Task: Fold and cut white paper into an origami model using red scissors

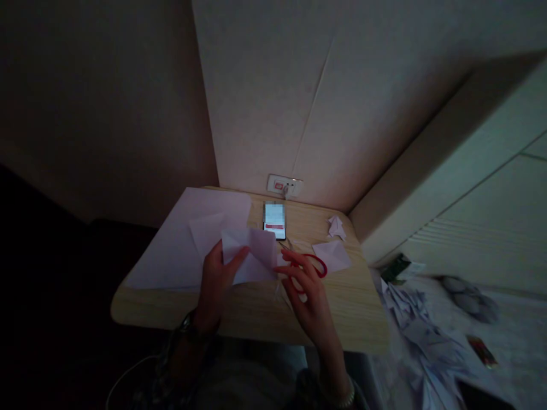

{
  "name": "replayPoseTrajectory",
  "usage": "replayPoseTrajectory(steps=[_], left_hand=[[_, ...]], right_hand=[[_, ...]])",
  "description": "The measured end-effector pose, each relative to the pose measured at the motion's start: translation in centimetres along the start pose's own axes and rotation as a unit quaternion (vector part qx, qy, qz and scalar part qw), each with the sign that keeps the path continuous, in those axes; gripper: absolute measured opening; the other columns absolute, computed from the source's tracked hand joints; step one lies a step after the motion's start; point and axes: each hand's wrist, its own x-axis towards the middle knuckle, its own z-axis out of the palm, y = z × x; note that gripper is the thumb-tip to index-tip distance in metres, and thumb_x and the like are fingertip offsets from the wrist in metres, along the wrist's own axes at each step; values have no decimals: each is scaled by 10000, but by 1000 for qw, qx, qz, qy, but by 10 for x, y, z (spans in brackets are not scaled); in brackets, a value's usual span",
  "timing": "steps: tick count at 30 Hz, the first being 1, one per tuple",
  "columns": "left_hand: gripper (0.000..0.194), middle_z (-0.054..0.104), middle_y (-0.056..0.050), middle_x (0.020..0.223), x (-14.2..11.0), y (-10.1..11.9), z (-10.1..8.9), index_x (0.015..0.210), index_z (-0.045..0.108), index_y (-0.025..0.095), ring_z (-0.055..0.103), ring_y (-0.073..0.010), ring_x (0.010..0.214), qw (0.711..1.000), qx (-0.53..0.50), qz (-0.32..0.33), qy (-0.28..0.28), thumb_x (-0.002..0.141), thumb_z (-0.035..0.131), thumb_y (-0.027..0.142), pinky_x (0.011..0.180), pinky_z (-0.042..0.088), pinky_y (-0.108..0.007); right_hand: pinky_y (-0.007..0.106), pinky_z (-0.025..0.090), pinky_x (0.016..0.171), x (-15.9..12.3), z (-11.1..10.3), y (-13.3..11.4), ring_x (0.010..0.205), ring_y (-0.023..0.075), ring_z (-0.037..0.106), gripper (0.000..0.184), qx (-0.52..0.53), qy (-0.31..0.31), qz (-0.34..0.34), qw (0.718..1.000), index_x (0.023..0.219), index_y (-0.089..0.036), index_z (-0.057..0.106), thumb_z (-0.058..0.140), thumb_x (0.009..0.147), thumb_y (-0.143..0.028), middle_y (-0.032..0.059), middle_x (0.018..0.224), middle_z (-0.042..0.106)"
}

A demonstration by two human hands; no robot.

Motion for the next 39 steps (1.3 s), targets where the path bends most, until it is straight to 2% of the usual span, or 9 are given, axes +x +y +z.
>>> replayPoseTrajectory(steps=[7, 12, 15, 19, 24, 29, 33, 35, 39], left_hand=[[347, 678, -36, 780, 1, 3, -4, 880, 618, 138, 627, -209, 719, 992, 67, -7, -109, 638, 731, 359, 641, 484, -287], [396, 673, -50, 852, 5, -7, -5, 951, 580, 141, 634, -224, 775, 980, 59, -4, -188, 648, 722, 354, 673, 504, -313], [418, 683, -63, 893, 6, -10, -8, 979, 569, 143, 645, -234, 808, 973, 31, -15, -226, 654, 720, 357, 699, 512, -326], [432, 688, -79, 959, 6, -4, -13, 998, 563, 142, 647, -255, 881, 968, 45, -25, -244, 654, 719, 353, 760, 513, -354], [479, 685, -84, 970, 2, 10, -18, 1048, 550, 140, 649, -252, 865, 963, 59, -36, -262, 659, 707, 373, 730, 520, -338], [469, 678, -101, 1014, -1, 16, -19, 1081, 591, 116, 635, -252, 900, 960, 49, -30, -275, 705, 667, 386, 722, 512, -306], [461, 689, -90, 998, -1, 15, -18, 1099, 601, 117, 641, -225, 854, 960, 4, -56, -274, 719, 662, 371, 681, 506, -267], [536, 692, -87, 992, -2, 15, -19, 1192, 551, 137, 649, -207, 798, 960, -15, -73, -271, 720, 670, 361, 644, 503, -253], [732, 694, -72, 1004, -2, 15, -22, 1404, 337, 243, 647, -174, 687, 955, -31, -71, -285, 755, 649, 375, 567, 490, -234]], right_hand=[[411, 397, 1031, 3, 2, 6, 1234, 209, 459, 135, -35, 0, -11, 999, 986, -242, 573, 513, 889, -168, 70, 1317, 488], [454, 402, 1030, 4, 11, 10, 1305, 221, 379, 444, 6, 36, -31, 999, 1201, -253, 389, 472, 817, -47, 110, 1387, 397], [450, 446, 988, 4, 14, 12, 1322, 227, 358, 503, 45, 62, -43, 996, 1213, -278, 343, 456, 795, -22, 104, 1393, 369], [452, 436, 1001, 6, 9, 11, 1310, 228, 372, 581, 21, 43, -88, 995, 1254, -313, 369, 443, 776, 9, 77, 1368, 383], [441, 406, 1017, 10, -3, 10, 1321, 257, 346, 535, -87, -42, -103, 990, 1170, -316, 573, 422, 769, 5, 26, 1453, 268], [428, 396, 1027, 11, -6, 10, 1321, 259, 345, 458, -65, -62, -91, 992, 1067, -261, 627, 437, 746, 4, 34, 1433, 314], [411, 400, 1028, 9, -4, 10, 1315, 250, 359, 370, -55, -56, -86, 993, 1045, -263, 620, 481, 788, -37, 35, 1413, 349], [399, 404, 1029, 7, -3, 10, 1306, 246, 373, 325, -56, -49, -86, 993, 1048, -266, 620, 506, 814, -71, 38, 1406, 360], [412, 409, 1025, 6, 0, 10, 1302, 251, 378, 357, -93, -43, -90, 991, 1093, -269, 606, 515, 812, -70, 49, 1422, 347]])
